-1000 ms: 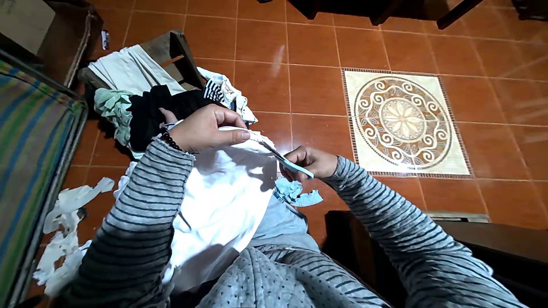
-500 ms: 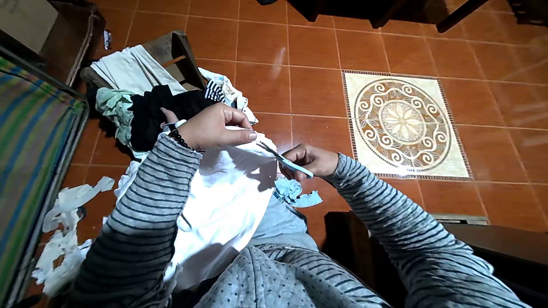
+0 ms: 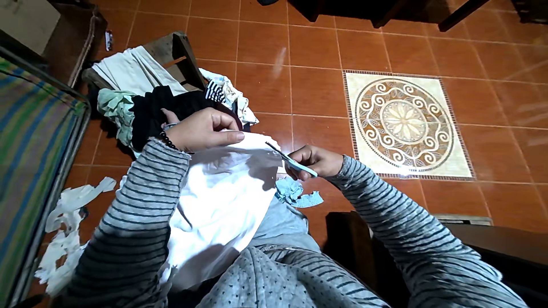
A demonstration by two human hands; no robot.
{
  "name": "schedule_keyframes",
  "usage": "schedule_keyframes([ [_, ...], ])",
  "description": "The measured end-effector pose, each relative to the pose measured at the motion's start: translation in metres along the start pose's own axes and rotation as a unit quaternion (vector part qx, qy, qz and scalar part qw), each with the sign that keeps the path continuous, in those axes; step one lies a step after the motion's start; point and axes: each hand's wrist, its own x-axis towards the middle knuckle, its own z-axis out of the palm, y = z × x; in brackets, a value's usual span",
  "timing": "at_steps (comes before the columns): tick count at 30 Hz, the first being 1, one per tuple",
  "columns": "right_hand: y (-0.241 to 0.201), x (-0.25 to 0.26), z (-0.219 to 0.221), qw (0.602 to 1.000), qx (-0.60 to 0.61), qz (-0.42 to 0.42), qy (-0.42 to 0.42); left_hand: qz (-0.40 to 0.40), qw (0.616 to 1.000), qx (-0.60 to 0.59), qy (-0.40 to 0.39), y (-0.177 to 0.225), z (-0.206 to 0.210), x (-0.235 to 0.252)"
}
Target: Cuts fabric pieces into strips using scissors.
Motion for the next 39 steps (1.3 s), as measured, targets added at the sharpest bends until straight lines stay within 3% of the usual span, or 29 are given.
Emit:
schedule_keyframes([
  [20, -0.001, 0.004, 0.004, 1.000, 0.003, 0.006, -0.012, 0.028, 0.999, -0.020, 0.038, 0.004, 0.003, -0.004],
  [39, -0.007, 0.010, 0.009, 0.999, 0.018, -0.004, -0.039, 0.029, 0.999, -0.014, 0.012, 0.011, 0.014, 0.007],
])
